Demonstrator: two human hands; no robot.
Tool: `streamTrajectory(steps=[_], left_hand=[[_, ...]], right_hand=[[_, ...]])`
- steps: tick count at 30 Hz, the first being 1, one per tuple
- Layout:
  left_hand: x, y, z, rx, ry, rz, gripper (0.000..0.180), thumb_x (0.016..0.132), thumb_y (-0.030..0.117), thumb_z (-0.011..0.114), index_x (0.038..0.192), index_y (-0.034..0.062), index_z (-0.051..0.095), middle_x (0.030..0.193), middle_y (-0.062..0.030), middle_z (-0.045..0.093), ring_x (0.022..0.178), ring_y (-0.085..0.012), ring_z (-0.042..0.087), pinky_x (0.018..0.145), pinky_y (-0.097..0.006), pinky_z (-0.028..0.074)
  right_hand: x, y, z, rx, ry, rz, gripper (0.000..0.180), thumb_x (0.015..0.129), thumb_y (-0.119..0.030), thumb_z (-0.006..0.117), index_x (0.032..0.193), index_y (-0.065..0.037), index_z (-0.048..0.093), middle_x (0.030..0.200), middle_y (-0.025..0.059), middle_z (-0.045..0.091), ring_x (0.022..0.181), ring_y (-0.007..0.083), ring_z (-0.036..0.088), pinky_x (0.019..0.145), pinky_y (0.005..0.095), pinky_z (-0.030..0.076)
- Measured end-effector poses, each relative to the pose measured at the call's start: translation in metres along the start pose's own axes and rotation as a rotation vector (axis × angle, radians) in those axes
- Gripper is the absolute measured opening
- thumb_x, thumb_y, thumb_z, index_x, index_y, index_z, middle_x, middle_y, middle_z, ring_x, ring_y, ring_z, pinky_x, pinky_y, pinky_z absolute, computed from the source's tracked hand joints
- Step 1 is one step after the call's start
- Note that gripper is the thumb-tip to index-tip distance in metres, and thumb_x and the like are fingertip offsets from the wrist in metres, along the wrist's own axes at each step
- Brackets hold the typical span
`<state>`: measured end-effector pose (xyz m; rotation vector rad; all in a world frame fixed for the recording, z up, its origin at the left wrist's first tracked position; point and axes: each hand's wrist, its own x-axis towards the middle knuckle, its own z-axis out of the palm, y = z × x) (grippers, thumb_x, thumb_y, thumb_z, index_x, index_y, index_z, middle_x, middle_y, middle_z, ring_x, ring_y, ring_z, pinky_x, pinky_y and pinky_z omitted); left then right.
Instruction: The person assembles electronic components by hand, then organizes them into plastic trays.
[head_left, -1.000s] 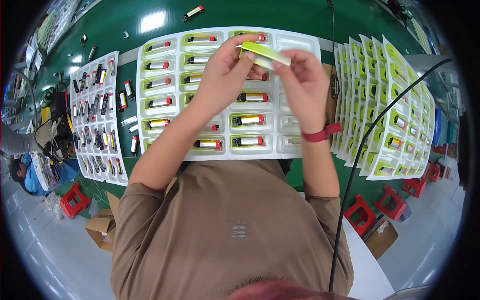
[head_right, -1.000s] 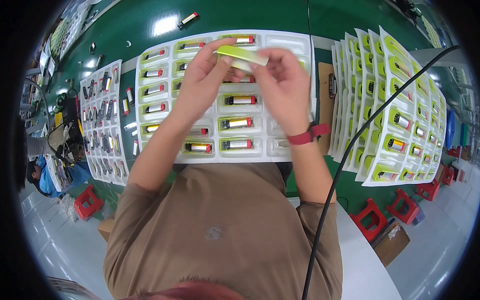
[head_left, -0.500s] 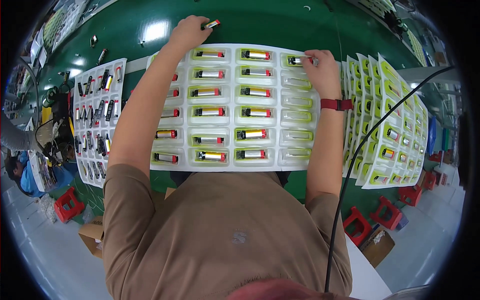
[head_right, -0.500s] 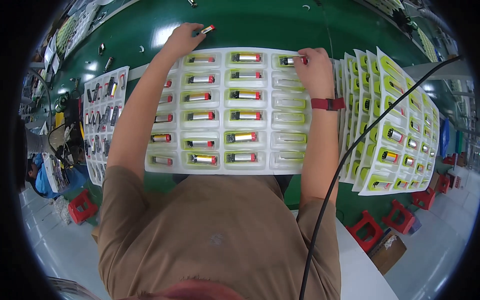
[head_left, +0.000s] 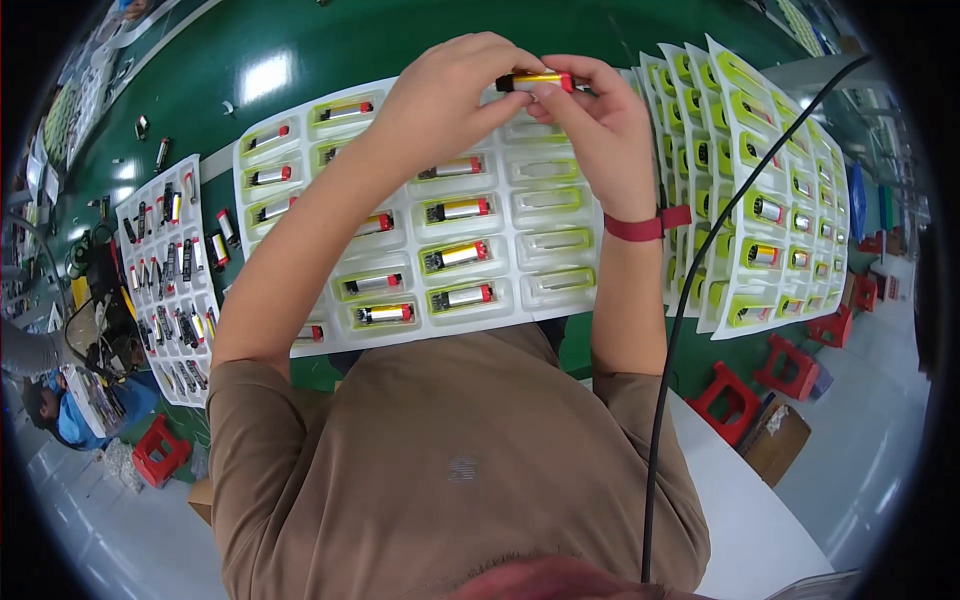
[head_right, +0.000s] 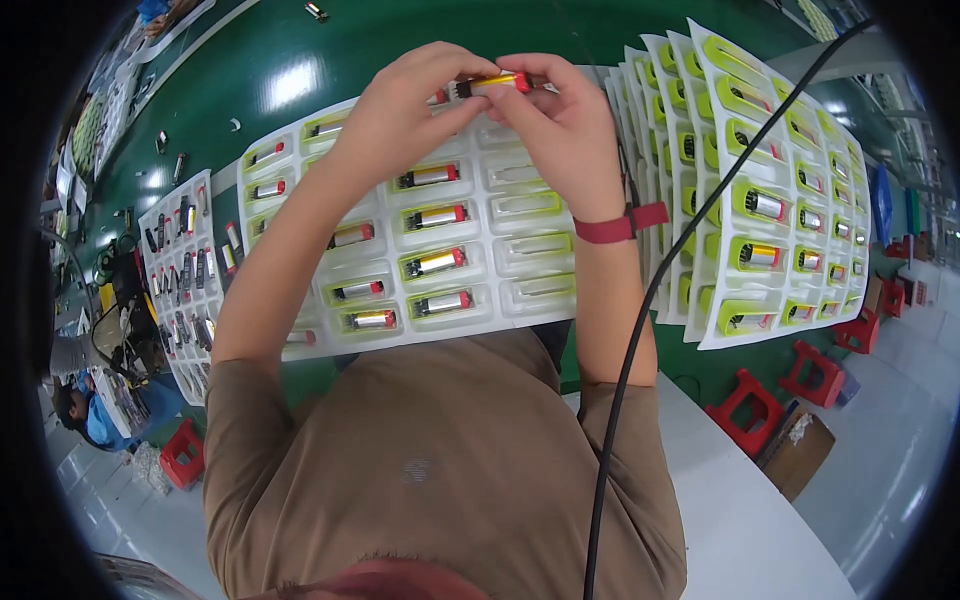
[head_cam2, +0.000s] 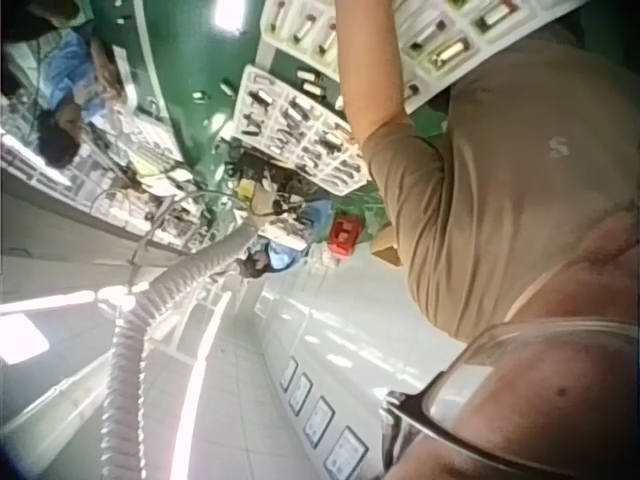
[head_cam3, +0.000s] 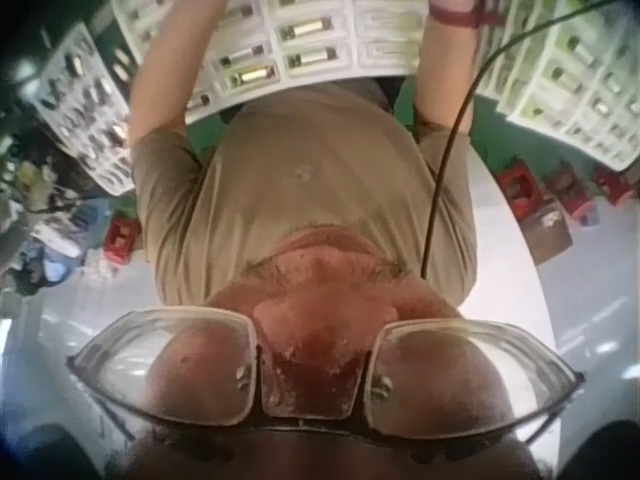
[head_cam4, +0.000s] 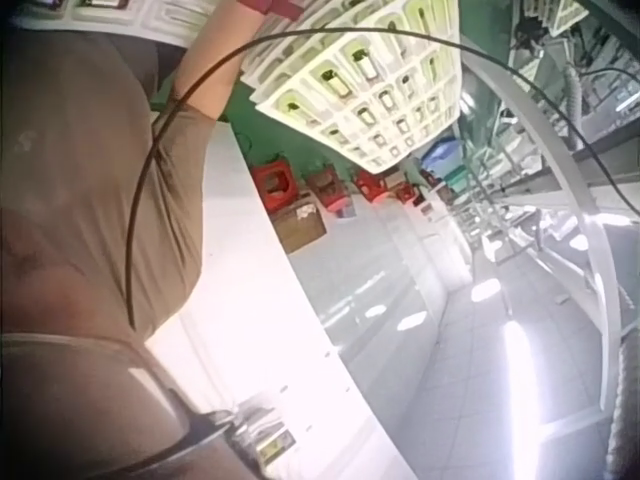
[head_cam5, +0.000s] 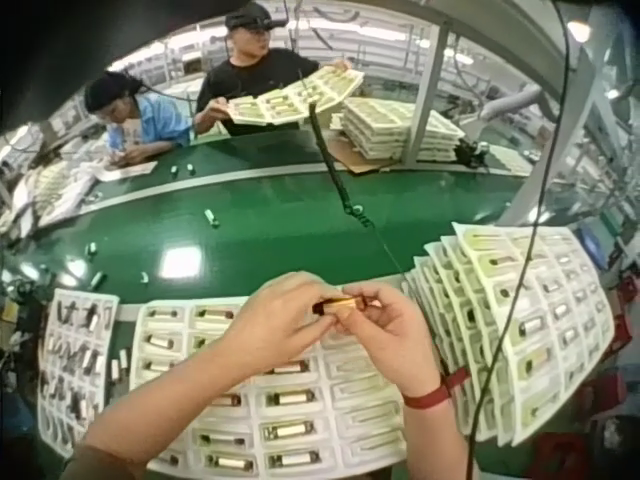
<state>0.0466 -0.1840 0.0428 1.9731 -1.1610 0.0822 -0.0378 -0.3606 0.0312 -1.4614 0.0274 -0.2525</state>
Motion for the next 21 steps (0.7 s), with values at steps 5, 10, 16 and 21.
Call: streamTrajectory(steps=[5,10,16,21], left_hand=[[-0.005,0.000,0.036,0.080,-0.043,-0.010,0.026,0.086,0.019,0.074,0.107,0.0068,0.065,0.102,-0.0126,0.065,0.105,-0.0308,0.063,0.090,-0.042,0.052],[0.010,-0.005,0.067,0.396,-0.406,-0.010,0.032,0.086,0.016,0.073,0.115,0.0072,0.064,0.106,-0.0136,0.067,0.101,-0.0327,0.066,0.089,-0.044,0.054],[-0.001,0.024,0.010,-0.076,-0.333,-0.372,0.046,0.094,0.008,0.061,0.138,0.0079,0.051,0.107,-0.0124,0.068,0.093,-0.0237,0.067,0.084,-0.038,0.055],[-0.051,0.006,-0.017,-1.164,-0.128,-0.618,0.045,0.095,0.002,0.050,0.140,0.0071,0.046,0.124,-0.0086,0.059,0.093,-0.0163,0.064,0.087,-0.032,0.053]], right_hand=[[-0.026,-0.015,-0.014,-0.215,0.385,-0.160,0.019,0.094,-0.003,0.069,0.113,-0.001,0.066,0.095,0.0036,0.069,0.080,0.0087,0.066,0.072,0.0209,0.051],[-0.036,-0.024,-0.018,-0.030,0.450,-0.157,0.018,0.095,-0.005,0.067,0.112,0.002,0.067,0.092,0.0071,0.070,0.078,0.0119,0.067,0.073,0.0247,0.053],[-0.036,-0.026,-0.024,0.473,0.192,-0.031,0.020,0.097,-0.002,0.063,0.116,0.004,0.066,0.098,0.0130,0.072,0.083,0.0208,0.072,0.078,0.0320,0.057],[-0.038,-0.024,0.004,0.416,0.053,0.052,0.020,0.098,-0.001,0.061,0.116,0.003,0.066,0.100,0.0131,0.073,0.088,0.0201,0.073,0.081,0.0312,0.058]])
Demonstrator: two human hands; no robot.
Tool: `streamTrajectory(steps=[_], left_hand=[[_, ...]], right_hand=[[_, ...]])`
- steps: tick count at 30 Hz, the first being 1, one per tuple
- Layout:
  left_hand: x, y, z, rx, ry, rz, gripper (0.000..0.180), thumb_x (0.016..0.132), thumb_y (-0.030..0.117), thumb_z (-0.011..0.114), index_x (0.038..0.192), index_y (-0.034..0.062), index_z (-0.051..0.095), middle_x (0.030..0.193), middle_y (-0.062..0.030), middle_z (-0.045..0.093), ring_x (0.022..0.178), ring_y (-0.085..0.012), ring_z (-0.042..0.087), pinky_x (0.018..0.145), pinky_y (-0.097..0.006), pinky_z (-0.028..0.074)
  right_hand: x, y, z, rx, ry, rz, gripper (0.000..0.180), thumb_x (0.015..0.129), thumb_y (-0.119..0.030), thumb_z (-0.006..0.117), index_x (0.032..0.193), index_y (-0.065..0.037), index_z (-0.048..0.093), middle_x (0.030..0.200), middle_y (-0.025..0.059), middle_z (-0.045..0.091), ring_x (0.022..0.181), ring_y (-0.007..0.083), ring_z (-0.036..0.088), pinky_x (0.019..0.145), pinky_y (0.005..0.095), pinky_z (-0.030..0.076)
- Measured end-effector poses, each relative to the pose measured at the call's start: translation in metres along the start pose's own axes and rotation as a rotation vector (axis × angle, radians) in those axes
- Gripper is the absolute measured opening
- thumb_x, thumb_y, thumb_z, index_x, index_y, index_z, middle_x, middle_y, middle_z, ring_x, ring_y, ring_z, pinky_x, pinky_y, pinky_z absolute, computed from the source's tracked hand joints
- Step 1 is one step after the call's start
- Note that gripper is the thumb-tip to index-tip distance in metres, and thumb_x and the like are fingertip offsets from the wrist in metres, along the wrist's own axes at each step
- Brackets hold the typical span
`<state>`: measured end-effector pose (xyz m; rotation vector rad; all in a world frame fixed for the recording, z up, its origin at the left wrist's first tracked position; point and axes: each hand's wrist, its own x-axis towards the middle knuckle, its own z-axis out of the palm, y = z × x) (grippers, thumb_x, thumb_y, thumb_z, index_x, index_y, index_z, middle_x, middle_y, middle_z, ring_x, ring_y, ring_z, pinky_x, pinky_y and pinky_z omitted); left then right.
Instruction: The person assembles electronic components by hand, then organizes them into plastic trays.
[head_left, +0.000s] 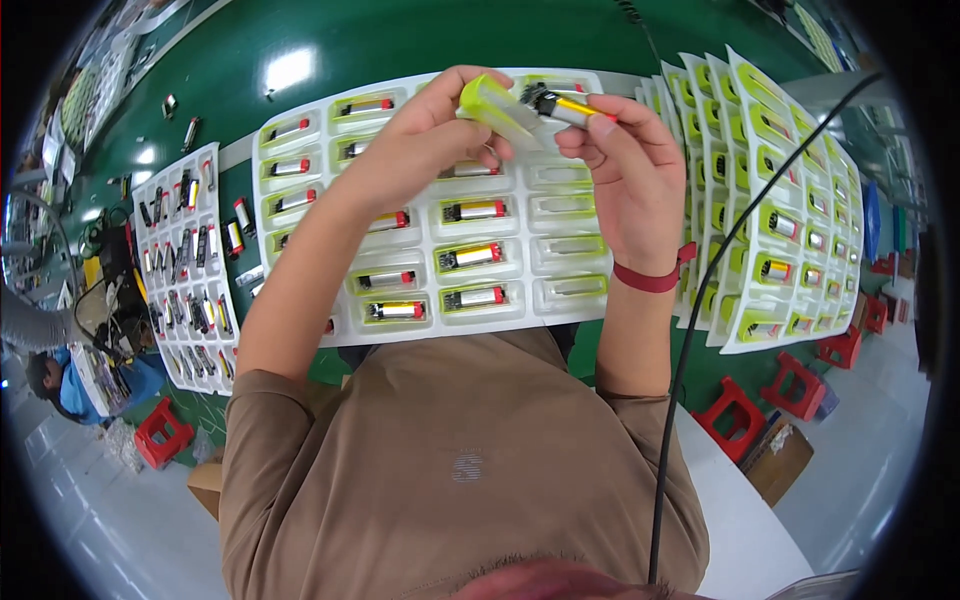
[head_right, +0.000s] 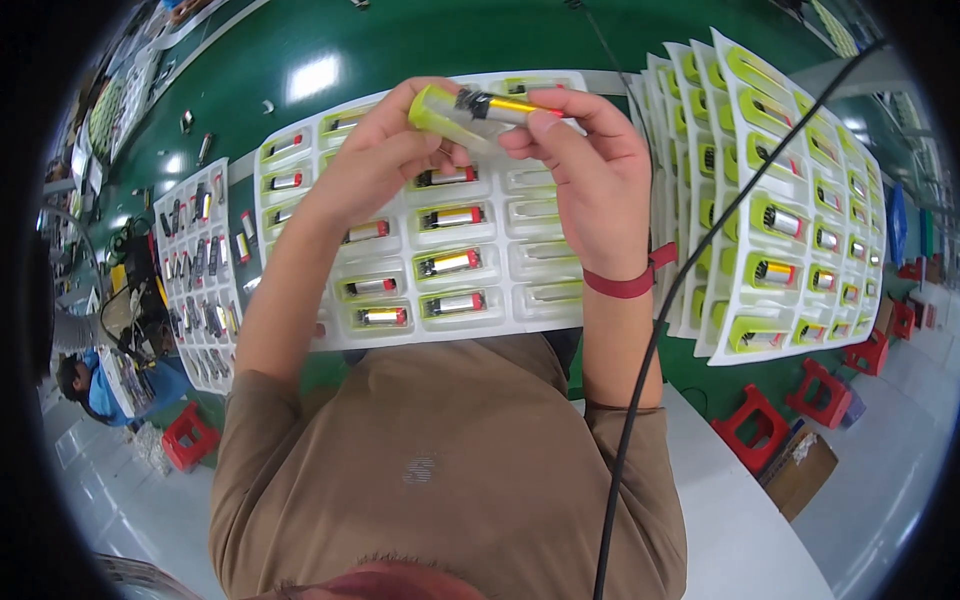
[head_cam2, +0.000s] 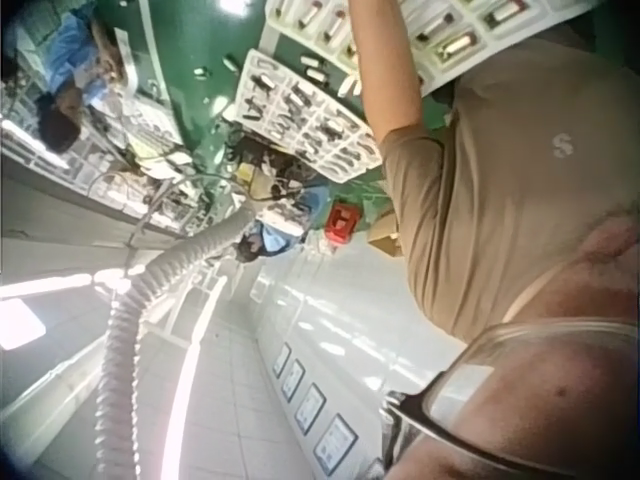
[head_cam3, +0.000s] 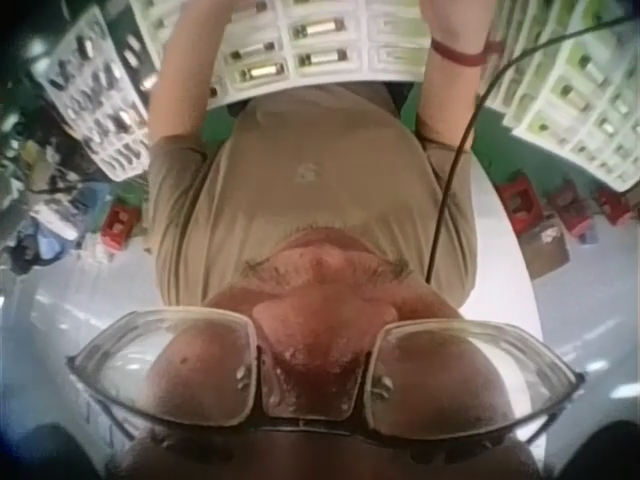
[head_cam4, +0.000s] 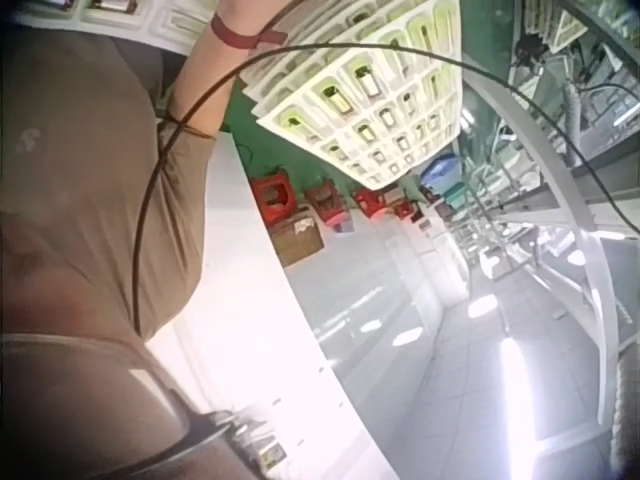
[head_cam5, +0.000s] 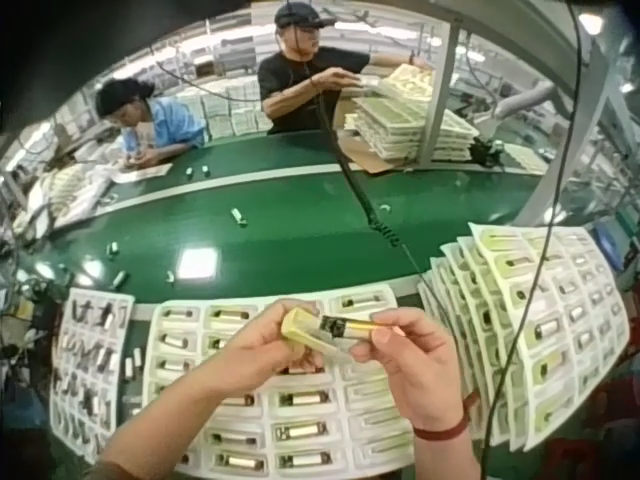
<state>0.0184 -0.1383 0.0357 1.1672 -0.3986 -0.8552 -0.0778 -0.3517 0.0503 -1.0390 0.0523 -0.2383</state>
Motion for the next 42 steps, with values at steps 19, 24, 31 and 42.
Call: streamTrajectory(steps=[19,24,31,42], left_hand=[[-0.040,-0.021,0.011,-0.364,0.133,0.174,0.039,0.109,0.021,0.035,0.137,-0.0014,0.049,0.136,-0.0147,0.054,0.122,-0.0293,0.059,0.111,-0.042,0.045],[-0.038,-0.023,0.017,-0.316,0.167,0.192,0.038,0.109,0.021,0.034,0.135,-0.0017,0.049,0.136,-0.0144,0.053,0.126,-0.0255,0.055,0.112,-0.043,0.045],[-0.038,-0.029,0.016,-0.410,0.158,0.190,0.037,0.109,0.019,0.034,0.134,-0.0019,0.050,0.135,-0.0152,0.053,0.123,-0.0248,0.057,0.110,-0.043,0.046],[-0.043,-0.027,0.024,-0.316,0.221,0.117,0.032,0.103,0.006,0.047,0.134,0.0000,0.047,0.127,-0.0144,0.059,0.114,-0.0193,0.062,0.104,-0.038,0.050]], right_hand=[[-0.009,0.020,0.038,-0.447,-0.002,0.052,0.019,0.092,-0.001,0.072,0.110,0.004,0.070,0.094,0.0049,0.073,0.081,0.0075,0.066,0.074,0.0208,0.052],[-0.010,0.028,0.039,-0.533,0.019,-0.023,0.019,0.091,-0.004,0.074,0.109,0.001,0.073,0.087,0.0012,0.071,0.074,0.0059,0.060,0.070,0.0219,0.051],[-0.015,0.044,0.039,-0.869,0.046,-0.404,0.019,0.091,-0.004,0.073,0.110,-0.003,0.074,0.109,0.0058,0.059,0.083,0.0093,0.056,0.071,0.0236,0.049],[-0.013,0.062,0.026,-0.486,-0.002,-0.251,0.019,0.091,0.002,0.070,0.109,-0.002,0.062,0.117,0.0075,0.051,0.094,0.0105,0.057,0.079,0.0244,0.052]])
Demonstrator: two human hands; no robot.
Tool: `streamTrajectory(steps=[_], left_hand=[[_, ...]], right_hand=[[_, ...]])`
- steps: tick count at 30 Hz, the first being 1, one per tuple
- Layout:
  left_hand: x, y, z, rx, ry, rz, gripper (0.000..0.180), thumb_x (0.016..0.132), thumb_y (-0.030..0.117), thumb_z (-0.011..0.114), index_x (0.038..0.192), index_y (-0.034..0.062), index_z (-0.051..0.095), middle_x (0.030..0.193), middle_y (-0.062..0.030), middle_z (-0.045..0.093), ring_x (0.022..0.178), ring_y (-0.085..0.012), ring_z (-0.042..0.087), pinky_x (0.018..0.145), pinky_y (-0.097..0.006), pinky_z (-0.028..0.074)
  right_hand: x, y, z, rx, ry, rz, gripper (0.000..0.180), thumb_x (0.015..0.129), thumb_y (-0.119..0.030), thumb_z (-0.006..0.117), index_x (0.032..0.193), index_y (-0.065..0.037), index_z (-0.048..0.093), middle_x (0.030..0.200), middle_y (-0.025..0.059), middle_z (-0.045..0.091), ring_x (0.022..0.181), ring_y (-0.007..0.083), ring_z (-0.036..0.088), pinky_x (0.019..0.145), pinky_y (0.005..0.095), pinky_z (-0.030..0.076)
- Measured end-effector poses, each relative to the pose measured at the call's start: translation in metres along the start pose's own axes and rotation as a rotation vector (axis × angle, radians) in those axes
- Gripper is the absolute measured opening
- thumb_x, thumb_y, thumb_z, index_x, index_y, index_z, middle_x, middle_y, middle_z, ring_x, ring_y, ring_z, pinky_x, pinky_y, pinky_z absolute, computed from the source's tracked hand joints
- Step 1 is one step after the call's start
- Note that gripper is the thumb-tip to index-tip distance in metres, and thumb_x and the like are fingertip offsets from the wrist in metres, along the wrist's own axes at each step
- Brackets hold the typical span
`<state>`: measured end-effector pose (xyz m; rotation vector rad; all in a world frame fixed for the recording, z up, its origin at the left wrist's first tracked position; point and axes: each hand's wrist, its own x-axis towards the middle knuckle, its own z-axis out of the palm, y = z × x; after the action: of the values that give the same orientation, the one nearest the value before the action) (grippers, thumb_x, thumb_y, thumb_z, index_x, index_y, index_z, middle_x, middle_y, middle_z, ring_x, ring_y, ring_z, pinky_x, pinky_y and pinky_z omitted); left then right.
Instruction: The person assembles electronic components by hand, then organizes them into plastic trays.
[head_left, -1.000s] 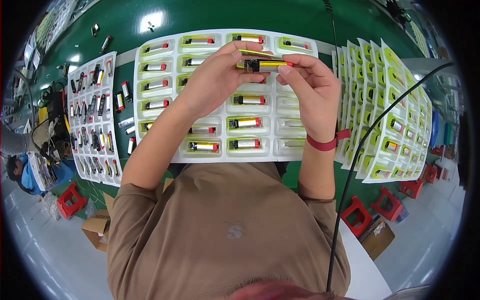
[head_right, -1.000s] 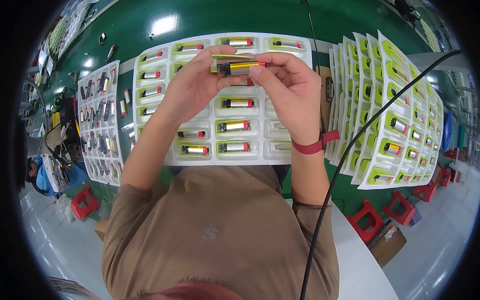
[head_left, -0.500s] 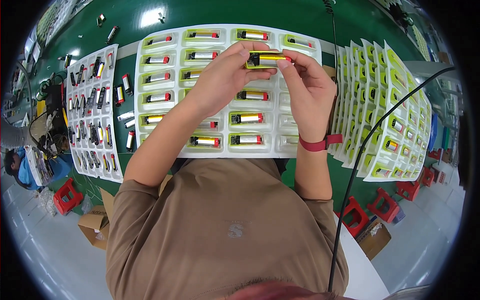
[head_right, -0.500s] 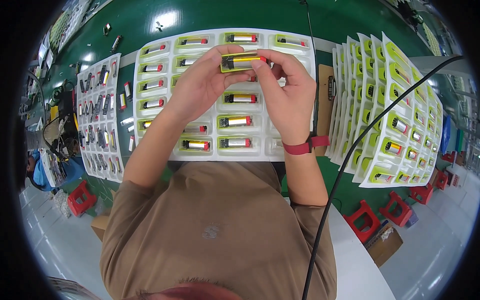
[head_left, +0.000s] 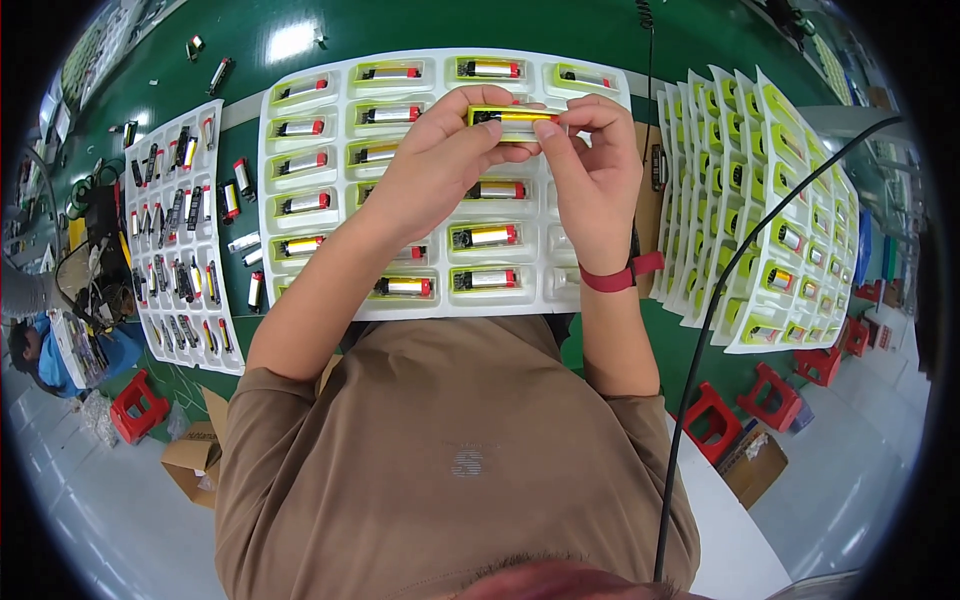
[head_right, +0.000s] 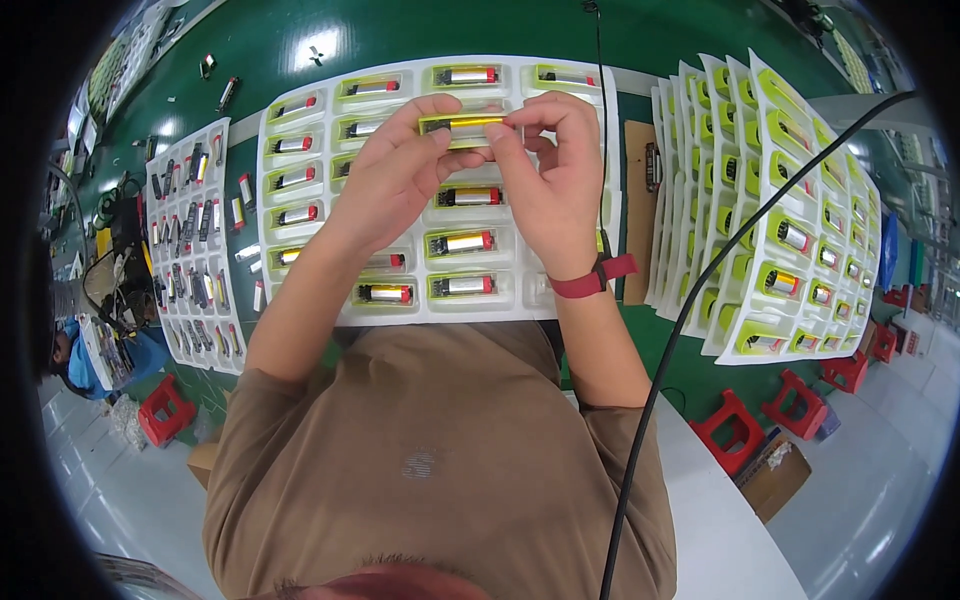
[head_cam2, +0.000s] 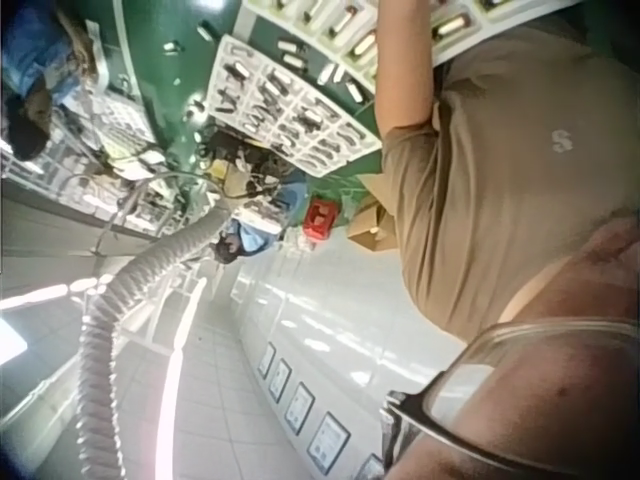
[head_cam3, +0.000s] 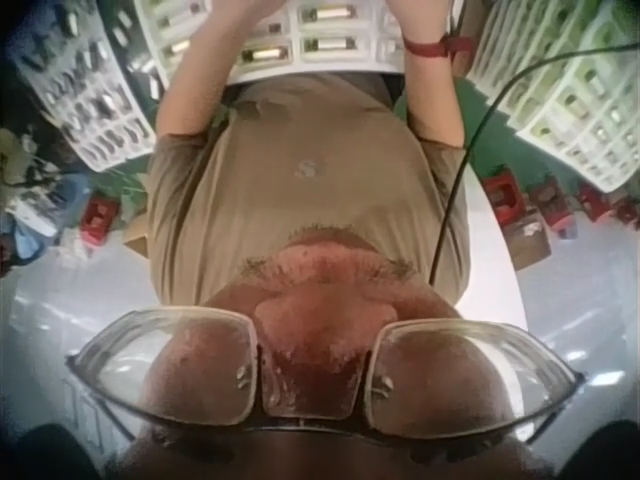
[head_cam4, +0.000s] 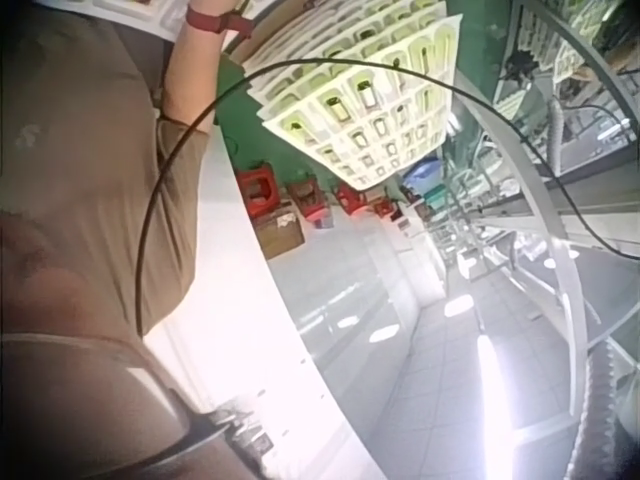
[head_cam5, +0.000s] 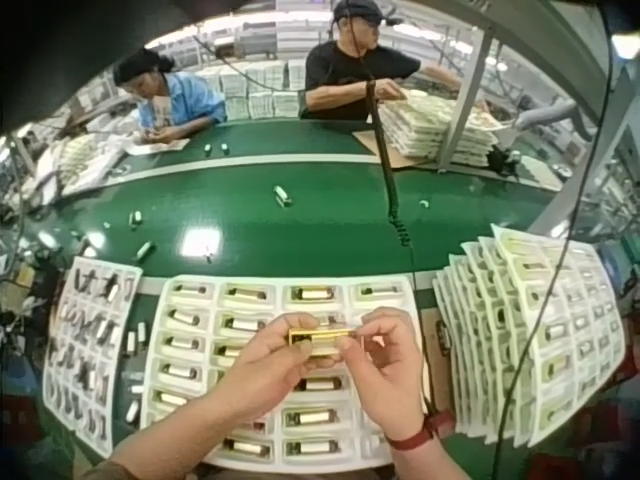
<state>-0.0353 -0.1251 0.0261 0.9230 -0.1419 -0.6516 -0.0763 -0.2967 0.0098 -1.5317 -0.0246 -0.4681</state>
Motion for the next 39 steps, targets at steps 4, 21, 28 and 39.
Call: streamTrajectory(steps=[4,21,28,39], left_hand=[[0.000,0.000,-0.002,0.012,0.013,-0.026,0.034,0.103,0.006,0.048,0.137,0.0006,0.047,0.127,-0.0124,0.059,0.108,-0.0177,0.065,0.103,-0.035,0.051],[0.004,0.031,-0.013,1.377,-0.056,0.445,0.036,0.091,0.000,0.063,0.127,0.0029,0.064,0.107,-0.0206,0.069,0.091,-0.0339,0.069,0.081,-0.039,0.055],[-0.007,0.039,-0.003,1.362,-0.054,0.432,0.035,0.088,-0.002,0.062,0.123,0.0006,0.066,0.115,-0.0203,0.069,0.101,-0.0366,0.069,0.088,-0.040,0.055],[0.025,0.000,-0.005,1.074,0.023,0.262,0.038,0.095,0.010,0.065,0.133,0.0051,0.065,0.098,-0.0163,0.073,0.077,-0.0227,0.068,0.072,-0.032,0.054]], right_hand=[[0.005,-0.019,0.003,0.163,0.070,0.262,0.024,0.092,0.002,0.070,0.114,0.000,0.062,0.116,0.0093,0.059,0.093,0.0112,0.062,0.080,0.0247,0.055],[0.009,-0.015,-0.017,-0.359,-0.230,0.051,0.027,0.088,0.006,0.068,0.114,0.001,0.069,0.103,0.0104,0.072,0.090,0.0156,0.072,0.080,0.0276,0.058],[-0.001,-0.023,-0.011,-0.375,-0.195,-0.007,0.028,0.085,0.007,0.068,0.112,0.001,0.069,0.104,0.0122,0.071,0.091,0.0205,0.073,0.081,0.0298,0.059],[0.013,-0.007,-0.035,-0.068,-0.049,0.243,0.019,0.092,0.003,0.068,0.110,0.001,0.071,0.101,0.0039,0.071,0.088,0.0106,0.068,0.078,0.0251,0.056]])
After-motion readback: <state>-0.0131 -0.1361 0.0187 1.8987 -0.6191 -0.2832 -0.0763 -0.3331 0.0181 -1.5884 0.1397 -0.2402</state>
